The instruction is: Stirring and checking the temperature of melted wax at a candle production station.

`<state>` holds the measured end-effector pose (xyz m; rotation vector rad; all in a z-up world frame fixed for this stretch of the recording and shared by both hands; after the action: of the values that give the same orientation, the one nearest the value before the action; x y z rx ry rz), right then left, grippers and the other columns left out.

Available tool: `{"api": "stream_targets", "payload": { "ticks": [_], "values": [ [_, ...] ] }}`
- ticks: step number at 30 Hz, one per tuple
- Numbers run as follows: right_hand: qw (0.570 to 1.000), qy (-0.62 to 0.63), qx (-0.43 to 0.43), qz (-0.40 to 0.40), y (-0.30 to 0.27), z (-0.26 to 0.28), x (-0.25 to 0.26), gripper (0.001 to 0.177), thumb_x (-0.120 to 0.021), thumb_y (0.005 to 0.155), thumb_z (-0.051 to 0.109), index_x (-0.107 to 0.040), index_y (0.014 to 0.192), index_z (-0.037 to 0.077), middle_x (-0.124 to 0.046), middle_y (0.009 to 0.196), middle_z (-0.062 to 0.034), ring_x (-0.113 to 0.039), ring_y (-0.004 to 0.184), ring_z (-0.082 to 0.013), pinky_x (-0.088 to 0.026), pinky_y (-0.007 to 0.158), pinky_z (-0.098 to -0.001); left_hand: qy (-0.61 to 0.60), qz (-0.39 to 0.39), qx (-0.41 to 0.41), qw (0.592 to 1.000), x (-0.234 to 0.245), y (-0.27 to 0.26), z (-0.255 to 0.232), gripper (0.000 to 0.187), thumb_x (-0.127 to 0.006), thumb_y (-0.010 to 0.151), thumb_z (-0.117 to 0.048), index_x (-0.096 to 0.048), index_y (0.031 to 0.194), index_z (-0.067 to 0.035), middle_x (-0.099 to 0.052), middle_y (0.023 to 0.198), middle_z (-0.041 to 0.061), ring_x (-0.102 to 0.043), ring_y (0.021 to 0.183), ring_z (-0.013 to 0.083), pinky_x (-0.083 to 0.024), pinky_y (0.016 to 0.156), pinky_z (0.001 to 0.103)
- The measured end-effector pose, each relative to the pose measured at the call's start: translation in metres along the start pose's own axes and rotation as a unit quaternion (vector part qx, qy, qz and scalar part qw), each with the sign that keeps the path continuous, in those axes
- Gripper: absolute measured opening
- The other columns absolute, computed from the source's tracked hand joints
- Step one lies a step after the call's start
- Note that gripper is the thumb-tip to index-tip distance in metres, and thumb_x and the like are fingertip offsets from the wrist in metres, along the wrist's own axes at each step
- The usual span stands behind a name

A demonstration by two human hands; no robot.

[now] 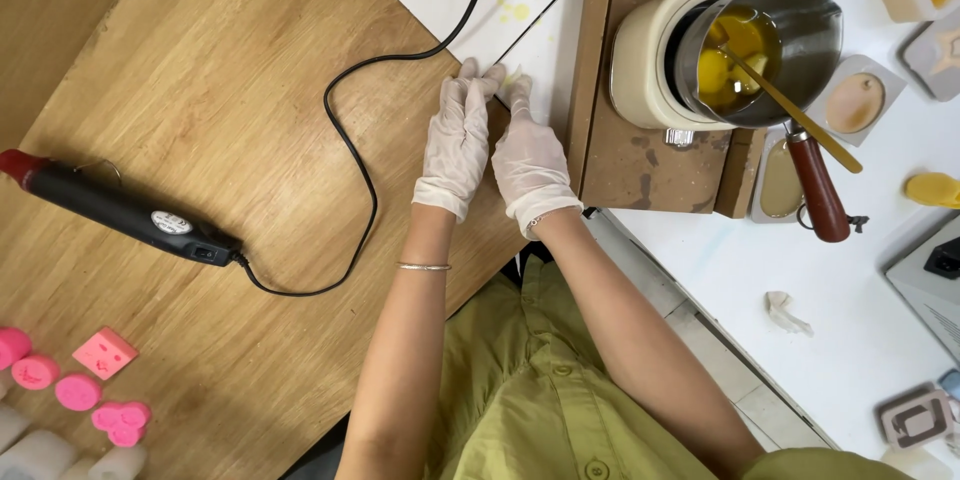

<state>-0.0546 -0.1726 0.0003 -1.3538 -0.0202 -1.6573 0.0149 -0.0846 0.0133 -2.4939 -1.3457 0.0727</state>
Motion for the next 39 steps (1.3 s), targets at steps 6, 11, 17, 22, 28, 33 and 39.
{"api": "stream_targets", "payload": {
  "ticks": [6,11,17,22,28,33,39],
  "values": [
    [1.0,-0.015,-0.011,0.015,0.013,-0.006,-0.016,0.063,-0.056,0.096,0.016,-0.037,0.155,0.006,-0.071,0.087,-0.0244,-0.072,0.084,-0.0399,-0.057,0.076,-0.0497,-0.036,-0.009,0.006,0.999,-0.001,0.005,0.014,0.05,-0.037,0.11,-0.04,-0.066,0.118,0.001,-0.067,0.141,0.011,-0.033,0.155,0.0271,-0.031,0.124,0.038],
    [0.998,0.062,-0.022,0.014,-0.005,0.012,0.005,0.062,-0.052,0.098,0.012,-0.035,0.158,0.011,-0.071,0.091,-0.0271,-0.07,0.086,-0.0409,-0.055,0.08,-0.0488,-0.085,-0.016,0.052,0.995,0.0,0.003,0.009,0.049,-0.039,0.109,-0.044,-0.064,0.117,-0.003,-0.068,0.138,0.01,-0.044,0.15,0.0269,-0.035,0.122,0.038],
    [0.933,0.34,0.095,-0.069,-0.058,0.002,0.032,0.052,-0.05,0.103,0.004,-0.042,0.154,0.006,-0.061,0.141,-0.024,-0.062,0.124,-0.0251,-0.045,0.104,-0.0347,-0.243,-0.026,0.045,0.969,-0.001,-0.011,-0.022,0.05,-0.04,0.109,-0.048,-0.064,0.109,-0.004,-0.071,0.132,0.018,-0.047,0.147,0.0257,-0.029,0.126,0.038],
    [0.873,0.319,0.288,-0.231,-0.113,0.01,0.124,0.047,-0.049,0.108,-0.007,-0.045,0.154,-0.002,-0.056,0.148,-0.033,-0.056,0.132,-0.0421,-0.046,0.109,-0.0443,-0.405,0.014,0.023,0.914,-0.014,-0.036,-0.118,0.043,-0.043,0.11,-0.046,-0.06,0.108,-0.007,-0.071,0.13,0.024,-0.052,0.144,0.0271,-0.027,0.129,0.039],
    [0.844,0.524,0.039,-0.103,-0.129,-0.026,0.211,0.05,-0.051,0.107,0.006,-0.05,0.156,0.015,-0.049,0.076,0.0067,-0.039,0.053,0.0002,-0.034,0.042,-0.0169,-0.39,0.079,-0.046,0.916,-0.075,-0.031,-0.162,0.019,-0.063,0.107,-0.019,-0.06,0.118,-0.003,-0.069,0.127,0.018,-0.063,0.124,0.023,-0.047,0.116,0.036],
    [0.888,0.441,0.023,-0.128,-0.131,-0.06,0.241,0.046,-0.049,0.103,0.005,-0.052,0.149,0.008,-0.055,0.073,0.0018,-0.041,0.047,-0.0021,-0.037,0.04,-0.0188,-0.166,0.087,-0.025,0.982,-0.14,-0.024,-0.181,0.03,-0.069,0.096,-0.012,-0.067,0.125,-0.004,-0.073,0.113,0.004,-0.069,0.101,0.0096,-0.059,0.091,0.025],
    [0.812,0.574,0.014,-0.105,-0.14,-0.08,0.247,0.043,-0.048,0.103,0.003,-0.054,0.146,0.0,-0.054,0.066,0.0017,-0.037,0.042,-0.0036,-0.028,0.036,-0.0196,-0.349,0.126,0.109,0.922,-0.174,-0.026,-0.17,0.019,-0.072,0.095,-0.013,-0.077,0.11,-0.004,-0.072,0.087,-0.001,-0.062,0.072,0.0036,-0.052,0.067,0.019]
  ]
}}
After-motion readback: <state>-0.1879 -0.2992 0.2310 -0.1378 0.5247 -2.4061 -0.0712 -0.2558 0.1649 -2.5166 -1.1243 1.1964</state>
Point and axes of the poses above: each hand's wrist, its own y-axis towards the middle knuckle, its own x-axis out of the back of the hand, z = x × y, the point moved 6 cm from there along y, towards the middle knuckle
